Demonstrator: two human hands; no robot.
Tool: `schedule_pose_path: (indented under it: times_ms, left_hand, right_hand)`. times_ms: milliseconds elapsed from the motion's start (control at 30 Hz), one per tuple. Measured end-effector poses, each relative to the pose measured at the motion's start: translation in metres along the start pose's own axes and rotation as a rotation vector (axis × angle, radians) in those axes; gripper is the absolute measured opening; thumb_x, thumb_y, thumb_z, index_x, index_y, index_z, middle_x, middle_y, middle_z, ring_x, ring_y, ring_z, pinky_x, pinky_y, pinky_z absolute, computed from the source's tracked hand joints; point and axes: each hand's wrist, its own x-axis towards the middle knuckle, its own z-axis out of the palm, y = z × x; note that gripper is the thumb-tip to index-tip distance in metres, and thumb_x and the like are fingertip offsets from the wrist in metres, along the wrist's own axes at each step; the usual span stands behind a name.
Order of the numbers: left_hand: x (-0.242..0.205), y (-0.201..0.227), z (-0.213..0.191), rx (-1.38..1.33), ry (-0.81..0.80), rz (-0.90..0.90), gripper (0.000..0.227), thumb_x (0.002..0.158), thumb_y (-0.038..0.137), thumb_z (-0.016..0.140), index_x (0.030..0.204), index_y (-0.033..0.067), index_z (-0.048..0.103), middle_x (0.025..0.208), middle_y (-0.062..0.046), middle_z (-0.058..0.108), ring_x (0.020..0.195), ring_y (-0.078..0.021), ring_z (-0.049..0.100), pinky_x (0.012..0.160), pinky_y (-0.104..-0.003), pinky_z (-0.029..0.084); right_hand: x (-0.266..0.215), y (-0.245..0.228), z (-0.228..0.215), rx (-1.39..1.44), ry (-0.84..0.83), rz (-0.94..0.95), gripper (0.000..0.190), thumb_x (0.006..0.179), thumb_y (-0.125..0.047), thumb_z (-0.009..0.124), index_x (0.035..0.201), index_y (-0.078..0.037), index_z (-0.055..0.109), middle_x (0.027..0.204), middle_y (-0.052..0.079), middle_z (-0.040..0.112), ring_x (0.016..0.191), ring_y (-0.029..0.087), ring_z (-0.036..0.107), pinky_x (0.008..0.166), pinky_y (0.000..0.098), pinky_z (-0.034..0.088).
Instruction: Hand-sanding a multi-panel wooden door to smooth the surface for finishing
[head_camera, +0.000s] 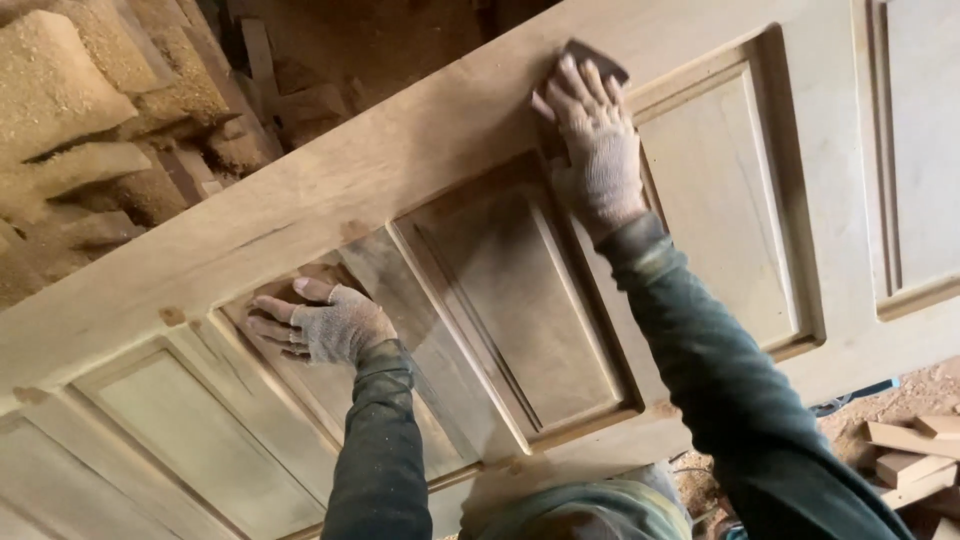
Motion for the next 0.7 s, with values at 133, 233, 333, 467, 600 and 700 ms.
schedule_pose_path:
  times_ms: [133,233,333,467,600,700]
  left_hand:
    - [0.003,-0.009,0.016,-0.07,0.111,0.098,0.055,0.111,0.042,0.053,0.156,0.0113,0.042,0.159,-0.026,0.035,0.15,-0.044,0.033,0.119,-0.065,0.029]
    - [0.003,-0.009,0.012,-0.059,0.105,0.093,0.055,0.111,0.042,0.052,0.155,0.0101,0.043,0.159,-0.026,0.034,0.15,-0.0433,0.033,0.12,-0.064,0.027]
    - [-0.002,-0.006,0.007,-0.053,0.086,0.124,0.054,0.112,0.04,0.052,0.155,0.0076,0.041,0.158,-0.029,0.033,0.149,-0.0456,0.033,0.12,-0.064,0.027]
    - [0.001,-0.006,0.007,-0.079,0.087,0.125,0.056,0.112,0.041,0.051,0.157,0.0102,0.039,0.157,-0.028,0.034,0.15,-0.0434,0.032,0.121,-0.063,0.027]
    - [0.001,-0.013,0.014,-0.056,0.11,0.099,0.055,0.112,0.041,0.052,0.156,0.0092,0.042,0.159,-0.028,0.033,0.15,-0.0443,0.032,0.119,-0.065,0.027]
    - [0.002,-0.006,0.014,-0.064,0.089,0.109,0.056,0.111,0.043,0.053,0.156,0.0119,0.042,0.159,-0.026,0.033,0.15,-0.0453,0.033,0.12,-0.065,0.026]
  right_hand:
    - [-0.083,-0.019,0.001,-0.051,0.034,-0.05,0.081,0.06,-0.003,0.079,0.139,-0.014,0.067,0.156,0.009,0.055,0.144,0.035,0.05,0.12,0.0507,0.037]
    - [-0.072,-0.016,0.014,-0.056,0.019,-0.049,0.079,0.06,-0.008,0.082,0.138,-0.014,0.068,0.156,0.008,0.055,0.144,0.033,0.05,0.122,0.049,0.036]
    - [-0.011,-0.006,0.021,-0.081,0.024,-0.023,0.081,0.059,-0.01,0.086,0.138,-0.014,0.069,0.156,0.007,0.054,0.145,0.032,0.046,0.124,0.0476,0.034]
    - [-0.005,-0.021,0.008,-0.016,0.043,-0.01,0.077,0.066,-0.004,0.08,0.142,-0.012,0.066,0.157,0.009,0.053,0.145,0.034,0.047,0.121,0.05,0.035]
    - [-0.088,-0.019,0.005,-0.054,-0.061,-0.043,0.077,0.068,-0.01,0.074,0.144,-0.018,0.063,0.161,0.006,0.05,0.148,0.031,0.045,0.123,0.0489,0.034]
    - [-0.054,-0.014,0.012,-0.085,-0.037,-0.036,0.079,0.063,-0.014,0.08,0.14,-0.016,0.067,0.159,0.007,0.053,0.147,0.031,0.046,0.124,0.0491,0.034]
